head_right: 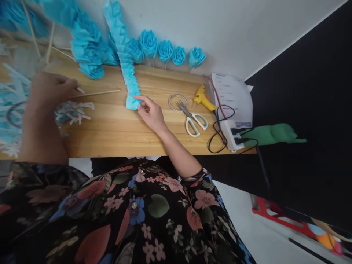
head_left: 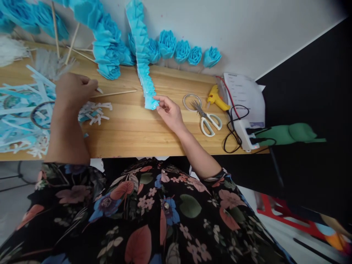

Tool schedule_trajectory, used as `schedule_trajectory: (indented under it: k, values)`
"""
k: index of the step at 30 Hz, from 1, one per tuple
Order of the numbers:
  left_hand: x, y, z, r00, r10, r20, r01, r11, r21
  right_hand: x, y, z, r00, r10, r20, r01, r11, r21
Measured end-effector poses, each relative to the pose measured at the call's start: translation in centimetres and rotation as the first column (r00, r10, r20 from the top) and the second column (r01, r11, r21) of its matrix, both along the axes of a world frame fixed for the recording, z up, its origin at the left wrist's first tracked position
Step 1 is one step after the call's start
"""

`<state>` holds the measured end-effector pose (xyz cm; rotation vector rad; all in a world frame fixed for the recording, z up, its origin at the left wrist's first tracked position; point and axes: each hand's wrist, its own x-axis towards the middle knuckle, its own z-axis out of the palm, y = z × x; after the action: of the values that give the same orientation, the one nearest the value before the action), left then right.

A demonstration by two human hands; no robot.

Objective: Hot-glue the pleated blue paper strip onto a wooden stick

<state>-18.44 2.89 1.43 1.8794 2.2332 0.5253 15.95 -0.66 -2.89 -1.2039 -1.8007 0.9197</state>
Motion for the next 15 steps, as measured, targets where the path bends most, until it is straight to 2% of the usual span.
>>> schedule_trajectory:
  k: [2, 5, 12, 15]
  values:
    - [0.6, -0.3, 0.6, 0.992, 0.122, -0.013, -0.123, 0.991, -0.052, 0.0, 0.0, -0.1, 1.000, 0.010, -0.014, -0.010, 1.000, -0.007]
    - [0.9, -0.6, 1.0, 0.990, 0.144, -0.007, -0.144, 0.987, -0.066, 0.0, 0.0, 0.0, 0.999, 0.026, -0.045, -0.027, 0.999, -0.020]
    - [-0.7, -0.1, -0.2, 0.994, 0.107, -0.014, -0.104, 0.983, 0.153, 0.1, -0.1, 0.3, 0.998, 0.061, -0.032, -0.062, 0.997, -0.054]
    - [0.6, -0.1, 0.6, 0.990, 0.117, 0.076, -0.132, 0.962, 0.240, 0.1, 0.0, 0.1, 0.996, 0.083, -0.034, -0.085, 0.995, -0.050]
